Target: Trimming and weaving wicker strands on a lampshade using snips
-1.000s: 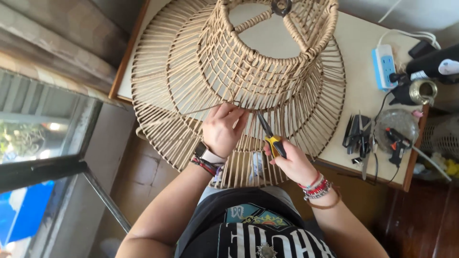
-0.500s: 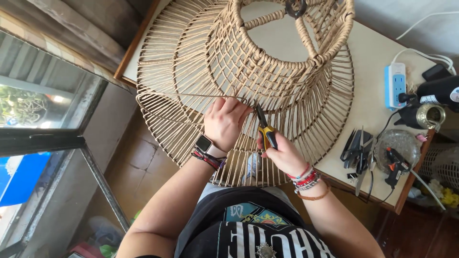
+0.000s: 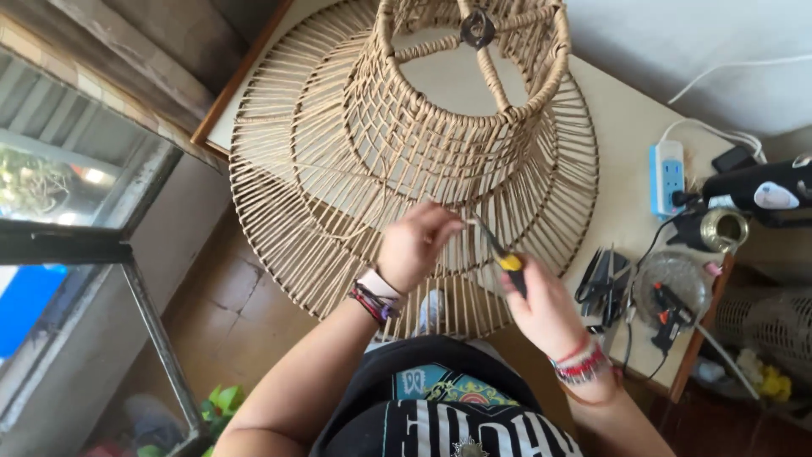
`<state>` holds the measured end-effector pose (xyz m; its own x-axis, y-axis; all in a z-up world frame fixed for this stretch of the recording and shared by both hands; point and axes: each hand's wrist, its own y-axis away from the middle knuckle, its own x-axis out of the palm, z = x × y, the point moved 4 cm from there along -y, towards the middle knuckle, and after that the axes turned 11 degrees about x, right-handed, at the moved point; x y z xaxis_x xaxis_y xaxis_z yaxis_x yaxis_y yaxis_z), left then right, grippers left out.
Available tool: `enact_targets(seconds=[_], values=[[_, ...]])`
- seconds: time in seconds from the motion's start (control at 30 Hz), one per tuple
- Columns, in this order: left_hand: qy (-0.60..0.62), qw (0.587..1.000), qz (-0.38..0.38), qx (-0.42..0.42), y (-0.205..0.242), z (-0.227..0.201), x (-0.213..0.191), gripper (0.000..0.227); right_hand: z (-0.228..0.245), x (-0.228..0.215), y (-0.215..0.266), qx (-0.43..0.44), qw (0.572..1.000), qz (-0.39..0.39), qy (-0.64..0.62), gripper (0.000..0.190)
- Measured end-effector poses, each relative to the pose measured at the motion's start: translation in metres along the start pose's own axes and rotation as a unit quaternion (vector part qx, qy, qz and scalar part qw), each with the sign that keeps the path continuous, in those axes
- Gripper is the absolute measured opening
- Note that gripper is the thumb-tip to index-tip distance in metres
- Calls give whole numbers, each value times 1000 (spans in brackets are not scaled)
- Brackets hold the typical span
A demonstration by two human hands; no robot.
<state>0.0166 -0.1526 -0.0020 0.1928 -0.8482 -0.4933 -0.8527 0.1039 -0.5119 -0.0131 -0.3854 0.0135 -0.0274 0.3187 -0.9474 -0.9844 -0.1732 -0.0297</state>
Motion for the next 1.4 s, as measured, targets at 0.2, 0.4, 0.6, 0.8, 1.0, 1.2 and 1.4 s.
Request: enact_targets(seconds=[0.2,0.4,0.6,0.8,1.0,1.2,1.4], values=[[-159,978,-89,-97,11,6,-11,9,29,17,-27,179,827,338,-413,47],[-248,959,-105,-88,6,2,-14,12,21,43,-42,145,823,363,-411,47],[-338,938,-75,-16,-1,-15,-22,13,29,44,-47,138,765,403,-483,56],[-315,948,-41,-7,-6,-14,-20,14,28,48,-56,105,812,381,-429,49],[-80,972,-200,-91,-1,-19,-41,12,-26,5,-31,-27,1000,-5,2,39],[28,997,-69,16,-29,-55,4,18,-81,16,-12,-44,999,11,-15,54],[-91,984,-108,-111,-11,-23,18,16,-41,20,-51,87,898,300,-309,49]])
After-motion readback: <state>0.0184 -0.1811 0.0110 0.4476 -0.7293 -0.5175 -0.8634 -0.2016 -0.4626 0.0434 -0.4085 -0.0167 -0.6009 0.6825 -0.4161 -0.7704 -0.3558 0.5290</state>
